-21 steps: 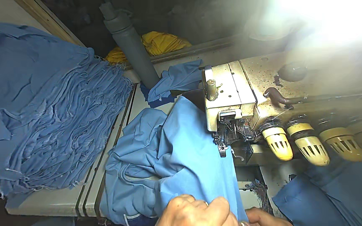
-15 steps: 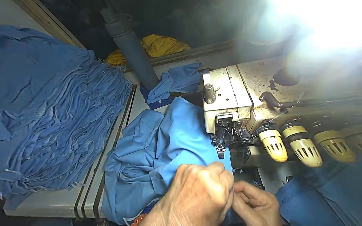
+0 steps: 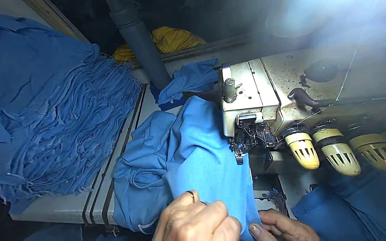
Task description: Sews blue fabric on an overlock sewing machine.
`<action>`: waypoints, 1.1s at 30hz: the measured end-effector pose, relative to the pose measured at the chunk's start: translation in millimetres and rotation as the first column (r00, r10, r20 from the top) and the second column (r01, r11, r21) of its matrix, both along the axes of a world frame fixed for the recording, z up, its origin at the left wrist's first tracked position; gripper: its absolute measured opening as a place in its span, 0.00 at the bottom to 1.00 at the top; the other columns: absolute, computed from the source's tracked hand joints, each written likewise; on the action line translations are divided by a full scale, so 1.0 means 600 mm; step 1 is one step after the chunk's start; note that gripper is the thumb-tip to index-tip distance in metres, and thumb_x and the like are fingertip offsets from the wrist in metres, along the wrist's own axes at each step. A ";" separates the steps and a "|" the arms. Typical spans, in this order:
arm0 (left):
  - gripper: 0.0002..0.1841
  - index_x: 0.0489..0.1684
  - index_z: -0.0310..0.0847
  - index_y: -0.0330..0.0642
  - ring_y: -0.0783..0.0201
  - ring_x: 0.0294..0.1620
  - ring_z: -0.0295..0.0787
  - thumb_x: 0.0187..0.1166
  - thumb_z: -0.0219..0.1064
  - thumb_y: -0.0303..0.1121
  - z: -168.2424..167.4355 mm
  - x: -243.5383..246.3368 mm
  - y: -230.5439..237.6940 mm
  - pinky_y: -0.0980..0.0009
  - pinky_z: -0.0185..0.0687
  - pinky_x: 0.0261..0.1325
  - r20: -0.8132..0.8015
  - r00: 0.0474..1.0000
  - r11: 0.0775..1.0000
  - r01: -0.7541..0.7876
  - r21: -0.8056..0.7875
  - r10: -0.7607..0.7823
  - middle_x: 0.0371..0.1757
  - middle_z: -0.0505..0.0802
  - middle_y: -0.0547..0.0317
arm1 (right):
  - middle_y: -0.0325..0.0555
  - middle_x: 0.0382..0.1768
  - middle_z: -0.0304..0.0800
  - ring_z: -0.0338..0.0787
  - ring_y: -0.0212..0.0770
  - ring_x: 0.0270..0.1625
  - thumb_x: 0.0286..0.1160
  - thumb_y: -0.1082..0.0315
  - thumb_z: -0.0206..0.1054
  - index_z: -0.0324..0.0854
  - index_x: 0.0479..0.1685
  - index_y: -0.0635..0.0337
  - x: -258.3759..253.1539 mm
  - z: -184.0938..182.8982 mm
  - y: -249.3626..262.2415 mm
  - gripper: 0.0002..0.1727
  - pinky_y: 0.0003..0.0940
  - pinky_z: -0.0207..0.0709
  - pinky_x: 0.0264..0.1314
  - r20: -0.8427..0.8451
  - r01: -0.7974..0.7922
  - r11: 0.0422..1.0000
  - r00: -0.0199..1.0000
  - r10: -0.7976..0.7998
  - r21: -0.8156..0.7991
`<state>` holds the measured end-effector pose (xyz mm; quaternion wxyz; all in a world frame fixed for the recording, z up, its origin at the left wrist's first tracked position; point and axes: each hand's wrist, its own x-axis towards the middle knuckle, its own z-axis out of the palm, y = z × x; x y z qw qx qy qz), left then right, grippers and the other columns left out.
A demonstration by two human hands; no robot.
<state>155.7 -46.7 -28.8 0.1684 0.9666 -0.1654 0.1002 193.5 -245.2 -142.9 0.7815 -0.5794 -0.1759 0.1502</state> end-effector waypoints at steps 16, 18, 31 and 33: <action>0.11 0.40 0.93 0.47 0.66 0.23 0.77 0.79 0.62 0.36 -0.094 0.035 -0.002 0.72 0.65 0.27 0.309 0.949 0.998 -0.059 -0.004 0.058 0.24 0.87 0.62 | 0.34 0.45 0.99 0.96 0.26 0.45 0.68 0.85 0.68 0.88 0.57 0.67 0.016 0.006 0.034 0.18 0.25 0.92 0.51 -0.006 0.086 0.992 0.996 -0.086 0.092; 0.10 0.36 0.92 0.47 0.66 0.22 0.76 0.79 0.62 0.34 -0.096 0.037 -0.006 0.72 0.64 0.27 0.324 0.945 0.999 -0.051 -0.013 0.053 0.23 0.87 0.62 | 0.34 0.46 0.99 0.96 0.26 0.46 0.69 0.84 0.69 0.89 0.58 0.65 0.016 0.004 0.033 0.18 0.26 0.91 0.52 -0.005 0.084 0.990 0.996 -0.084 0.114; 0.09 0.36 0.94 0.46 0.63 0.33 0.80 0.78 0.65 0.33 -0.084 0.089 -0.008 0.60 0.69 0.52 0.365 0.931 0.990 -0.045 0.134 -0.007 0.28 0.88 0.62 | 0.34 0.27 0.92 0.85 0.14 0.31 0.66 0.82 0.67 0.87 0.36 0.72 0.008 0.005 0.097 0.05 0.12 0.81 0.40 0.154 0.154 0.987 0.975 -0.160 0.051; 0.10 0.37 0.96 0.47 0.63 0.35 0.83 0.78 0.65 0.33 -0.087 0.086 -0.005 0.54 0.69 0.65 0.363 0.932 0.992 -0.053 0.116 0.007 0.29 0.89 0.64 | 0.37 0.26 0.91 0.84 0.14 0.30 0.66 0.82 0.67 0.86 0.35 0.74 0.007 0.003 0.100 0.04 0.12 0.80 0.39 0.204 0.174 0.985 0.964 -0.173 0.014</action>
